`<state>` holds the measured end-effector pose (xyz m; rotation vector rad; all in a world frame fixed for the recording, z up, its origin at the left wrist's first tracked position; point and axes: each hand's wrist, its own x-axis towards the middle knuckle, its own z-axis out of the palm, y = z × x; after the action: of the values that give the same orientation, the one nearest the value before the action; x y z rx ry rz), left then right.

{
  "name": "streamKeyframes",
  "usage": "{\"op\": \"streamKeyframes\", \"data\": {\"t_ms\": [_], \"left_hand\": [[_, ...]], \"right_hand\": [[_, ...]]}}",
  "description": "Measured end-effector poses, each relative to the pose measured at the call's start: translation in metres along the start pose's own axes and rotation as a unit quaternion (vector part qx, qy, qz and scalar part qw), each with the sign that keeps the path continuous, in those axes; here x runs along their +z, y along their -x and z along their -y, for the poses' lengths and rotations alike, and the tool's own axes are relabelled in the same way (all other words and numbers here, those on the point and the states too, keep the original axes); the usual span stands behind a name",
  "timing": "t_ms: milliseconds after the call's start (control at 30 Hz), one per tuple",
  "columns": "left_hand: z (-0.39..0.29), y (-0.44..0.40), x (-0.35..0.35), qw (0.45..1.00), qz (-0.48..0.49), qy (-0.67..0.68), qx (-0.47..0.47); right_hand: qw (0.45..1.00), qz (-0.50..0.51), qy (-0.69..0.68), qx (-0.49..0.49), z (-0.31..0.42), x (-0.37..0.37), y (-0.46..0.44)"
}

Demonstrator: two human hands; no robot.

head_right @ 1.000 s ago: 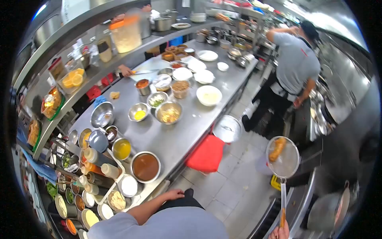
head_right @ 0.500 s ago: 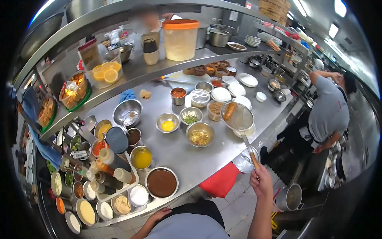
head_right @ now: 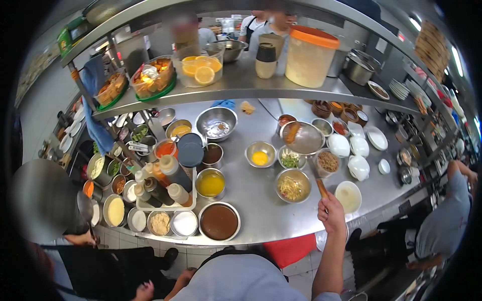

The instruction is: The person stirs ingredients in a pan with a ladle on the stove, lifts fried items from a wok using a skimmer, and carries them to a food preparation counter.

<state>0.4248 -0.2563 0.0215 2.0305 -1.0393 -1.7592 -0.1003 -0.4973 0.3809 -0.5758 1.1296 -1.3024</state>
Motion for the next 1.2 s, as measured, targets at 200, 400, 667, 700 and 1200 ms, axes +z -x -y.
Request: {"op": "streamKeyframes", "data": {"t_ms": [200,400,667,700,1200], "left_hand": [[0.025,0.004,0.029,0.990,-0.038,0.122,-0.064],[-0.021,0.017,0.045,0.969,-0.089,0.208,-0.100],[-0.427,-0.011,0.060,0.909,0.144,-0.288,0.265],[-0.435,-0.021,0.080,0.909,0.141,-0.287,0.266],[-0.443,-0.119,0.213,0.319,-0.058,-0.642,0.695]], "right_hand": [[0.988,0.143,0.011,0.061,-0.019,0.067,-0.082],[0.966,0.213,0.129,0.074,-0.045,0.163,-0.165],[0.743,0.091,0.628,-0.212,-0.091,0.188,-0.251],[0.722,0.084,0.660,-0.191,-0.080,0.190,-0.242],[0.609,-0.011,0.762,-0.220,-0.003,0.142,-0.217]]}}
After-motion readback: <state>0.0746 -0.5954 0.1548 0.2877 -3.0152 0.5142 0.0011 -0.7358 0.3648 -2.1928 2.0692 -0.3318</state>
